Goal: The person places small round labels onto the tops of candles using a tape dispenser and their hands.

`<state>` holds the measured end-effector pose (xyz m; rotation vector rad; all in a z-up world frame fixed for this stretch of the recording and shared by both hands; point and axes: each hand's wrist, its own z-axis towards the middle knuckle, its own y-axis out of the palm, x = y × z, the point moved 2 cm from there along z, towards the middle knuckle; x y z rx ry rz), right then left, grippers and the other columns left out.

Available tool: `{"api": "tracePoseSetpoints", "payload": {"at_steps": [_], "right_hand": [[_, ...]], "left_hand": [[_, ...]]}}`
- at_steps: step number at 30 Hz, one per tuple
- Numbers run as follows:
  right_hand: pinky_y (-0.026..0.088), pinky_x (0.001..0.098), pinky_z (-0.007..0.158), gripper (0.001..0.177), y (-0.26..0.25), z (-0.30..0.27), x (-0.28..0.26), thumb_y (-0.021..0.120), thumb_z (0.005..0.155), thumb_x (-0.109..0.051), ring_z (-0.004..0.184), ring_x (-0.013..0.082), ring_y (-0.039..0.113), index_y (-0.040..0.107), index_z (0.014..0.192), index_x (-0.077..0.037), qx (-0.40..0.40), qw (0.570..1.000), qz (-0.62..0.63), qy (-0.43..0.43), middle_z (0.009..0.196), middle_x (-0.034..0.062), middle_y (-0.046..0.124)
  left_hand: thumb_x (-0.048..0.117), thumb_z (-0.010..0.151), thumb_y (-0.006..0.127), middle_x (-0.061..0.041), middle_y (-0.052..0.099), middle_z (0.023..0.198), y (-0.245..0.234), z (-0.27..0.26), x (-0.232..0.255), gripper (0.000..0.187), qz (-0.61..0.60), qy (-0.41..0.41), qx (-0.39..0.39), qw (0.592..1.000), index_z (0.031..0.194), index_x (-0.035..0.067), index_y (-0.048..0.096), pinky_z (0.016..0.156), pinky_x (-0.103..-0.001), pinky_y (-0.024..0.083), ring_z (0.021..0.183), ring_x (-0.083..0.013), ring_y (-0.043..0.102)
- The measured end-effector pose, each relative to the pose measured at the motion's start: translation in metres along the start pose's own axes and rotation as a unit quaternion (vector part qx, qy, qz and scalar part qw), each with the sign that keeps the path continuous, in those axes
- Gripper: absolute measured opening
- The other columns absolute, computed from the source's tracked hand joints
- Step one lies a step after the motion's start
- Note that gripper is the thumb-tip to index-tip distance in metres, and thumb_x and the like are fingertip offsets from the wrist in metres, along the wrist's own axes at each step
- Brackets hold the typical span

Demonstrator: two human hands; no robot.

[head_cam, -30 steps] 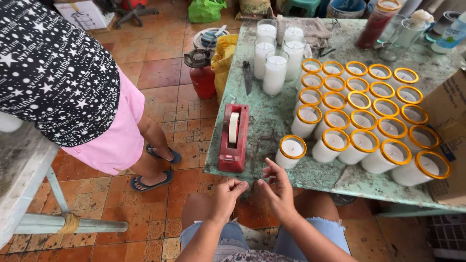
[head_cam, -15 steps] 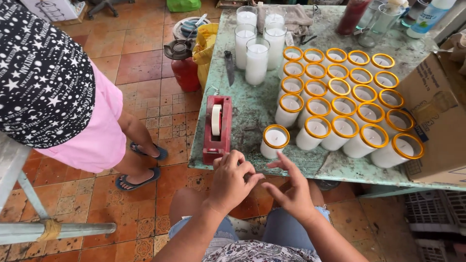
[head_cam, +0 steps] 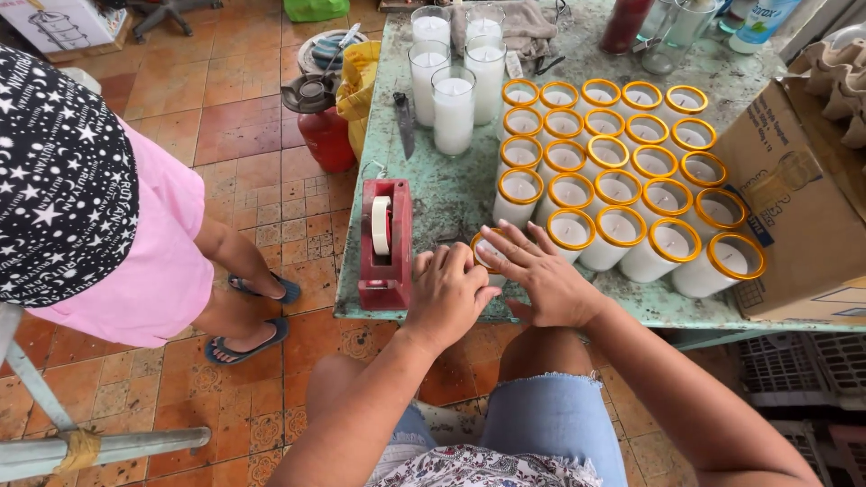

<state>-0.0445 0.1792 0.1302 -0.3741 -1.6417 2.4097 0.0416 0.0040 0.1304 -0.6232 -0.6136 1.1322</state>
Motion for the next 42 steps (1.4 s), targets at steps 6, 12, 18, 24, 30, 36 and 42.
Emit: {"api": "tracePoseSetpoints", "payload": {"at_steps": [6,12,18,24,30,36,42], "right_hand": [[0.015,0.0637,0.117,0.093,0.008,0.000,0.007,0.072,0.067,-0.030,0.157,0.0302,0.021,0.044,0.156,-0.029,0.008,1.000,-0.006,0.002,0.167,0.0013,0.034],[0.017,0.0640,0.116,0.091,0.015,-0.001,0.012,0.072,0.070,-0.040,0.156,0.0287,0.021,0.044,0.155,-0.031,0.004,1.000,-0.010,-0.001,0.167,0.0000,0.033],[0.020,0.0622,0.115,0.080,0.017,-0.002,0.011,0.067,0.081,-0.055,0.155,0.0288,0.024,0.045,0.154,-0.031,0.023,1.000,-0.002,0.003,0.166,0.0000,0.035],[0.021,0.0623,0.114,0.076,0.018,-0.002,0.011,0.069,0.083,-0.055,0.155,0.0308,0.025,0.049,0.152,-0.030,0.037,0.999,0.016,-0.002,0.164,0.0022,0.038],[0.022,0.0620,0.114,0.078,0.019,-0.002,0.011,0.070,0.082,-0.056,0.154,0.0312,0.026,0.048,0.153,-0.031,0.041,0.999,0.024,0.002,0.163,0.0022,0.040],[0.020,0.0623,0.115,0.079,0.018,-0.003,0.013,0.070,0.083,-0.055,0.155,0.0315,0.023,0.047,0.154,-0.031,0.033,0.999,0.042,0.006,0.164,0.0018,0.039],[0.019,0.0623,0.115,0.076,0.016,-0.002,0.014,0.070,0.084,-0.056,0.156,0.0309,0.023,0.049,0.153,-0.031,0.037,0.997,0.060,0.002,0.164,0.0014,0.039]], "left_hand": [[0.039,0.068,0.084,0.001,0.043,0.090,0.008,0.002,0.001,0.034,0.012,0.001,0.010,1.000,0.069,0.020,0.056,0.083,-0.041,0.039,0.088,-0.0227,0.053],[0.038,0.072,0.081,0.001,0.042,0.087,0.007,0.007,0.001,0.034,0.016,-0.001,0.034,0.999,0.068,0.019,0.054,0.080,-0.040,0.039,0.086,-0.0233,0.052],[0.036,0.073,0.081,0.001,0.043,0.087,0.008,0.006,0.001,0.033,0.020,-0.011,0.045,0.999,0.069,0.018,0.054,0.079,-0.039,0.039,0.085,-0.0228,0.053],[0.033,0.071,0.081,0.001,0.043,0.085,0.006,0.009,0.002,0.032,0.023,-0.021,0.050,0.998,0.067,0.018,0.053,0.079,-0.039,0.039,0.084,-0.0219,0.053],[0.034,0.067,0.081,0.001,0.043,0.084,0.012,0.007,0.005,0.035,0.049,-0.044,0.077,0.995,0.065,0.020,0.050,0.080,-0.040,0.038,0.083,-0.0224,0.052],[0.041,0.063,0.083,0.002,0.046,0.087,0.020,-0.003,0.000,0.040,0.053,-0.085,0.097,0.990,0.069,0.023,0.047,0.086,-0.043,0.039,0.084,-0.0212,0.054],[0.046,0.066,0.085,0.000,0.048,0.095,0.024,-0.012,-0.010,0.049,-0.045,-0.140,0.083,0.986,0.087,0.019,0.050,0.085,-0.043,0.044,0.086,-0.0251,0.060]]}}
